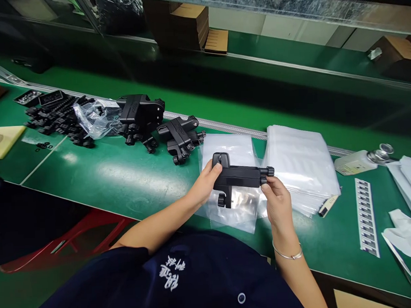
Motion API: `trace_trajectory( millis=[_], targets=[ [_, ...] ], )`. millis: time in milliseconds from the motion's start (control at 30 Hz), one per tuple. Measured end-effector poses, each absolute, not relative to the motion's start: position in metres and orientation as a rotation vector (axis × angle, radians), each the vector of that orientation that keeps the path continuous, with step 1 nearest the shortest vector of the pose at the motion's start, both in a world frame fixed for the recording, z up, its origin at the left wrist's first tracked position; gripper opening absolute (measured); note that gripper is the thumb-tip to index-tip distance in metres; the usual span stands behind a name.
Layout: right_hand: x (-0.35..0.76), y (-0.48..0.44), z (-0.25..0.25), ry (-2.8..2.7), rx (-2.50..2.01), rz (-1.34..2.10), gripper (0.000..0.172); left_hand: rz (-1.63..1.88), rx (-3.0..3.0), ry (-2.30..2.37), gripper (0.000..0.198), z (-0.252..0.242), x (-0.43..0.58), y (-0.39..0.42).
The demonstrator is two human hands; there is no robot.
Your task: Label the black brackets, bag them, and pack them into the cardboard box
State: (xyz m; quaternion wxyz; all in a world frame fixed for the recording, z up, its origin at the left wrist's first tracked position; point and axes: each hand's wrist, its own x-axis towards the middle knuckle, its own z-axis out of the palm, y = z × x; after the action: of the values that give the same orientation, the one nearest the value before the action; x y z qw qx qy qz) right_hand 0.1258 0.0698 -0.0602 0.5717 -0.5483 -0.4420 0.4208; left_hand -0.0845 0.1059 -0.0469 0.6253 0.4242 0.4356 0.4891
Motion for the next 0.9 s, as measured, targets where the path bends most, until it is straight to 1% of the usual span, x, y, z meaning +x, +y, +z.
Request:
trace_trajectory(
  millis=[67,200,367,467,567,667,767,900],
  targets=[
    [0.126,0.069,-0.063,-1.028,-1.289,0.999,0.030,1.121,0.909,0.979,0.058,-0.049,-0.083,0.107],
    [0.121,0.067,-0.065,-0.944,-1.253,1.042,0.030,1.180,0.993,1.001,0.062,-0.054,-0.080,0.102],
    [0.111,0.067,-0.065,-0.821,-1.263,1.059,0.030,1.251,1.086,1.004,0.062,-0.057,-0.078,0.092],
    [0.109,0.067,-0.066,-0.816,-1.255,1.022,0.030,1.278,1.075,1.011,0.064,-0.057,-0.078,0.094],
    [0.111,0.067,-0.067,-0.841,-1.212,0.947,0.030,1.191,0.872,1.008,0.061,-0.055,-0.078,0.101],
    [0.116,0.066,-0.067,-0.909,-1.200,0.973,0.030,1.116,0.702,0.962,0.061,-0.053,-0.078,0.105],
    [0.119,0.067,-0.069,-0.908,-1.144,1.059,0.031,1.137,0.722,0.937,0.059,-0.054,-0.078,0.104],
    [0.114,0.069,-0.071,-0.697,-1.073,1.043,0.035,1.164,0.861,0.959,0.064,-0.058,-0.075,0.098]
  ],
)
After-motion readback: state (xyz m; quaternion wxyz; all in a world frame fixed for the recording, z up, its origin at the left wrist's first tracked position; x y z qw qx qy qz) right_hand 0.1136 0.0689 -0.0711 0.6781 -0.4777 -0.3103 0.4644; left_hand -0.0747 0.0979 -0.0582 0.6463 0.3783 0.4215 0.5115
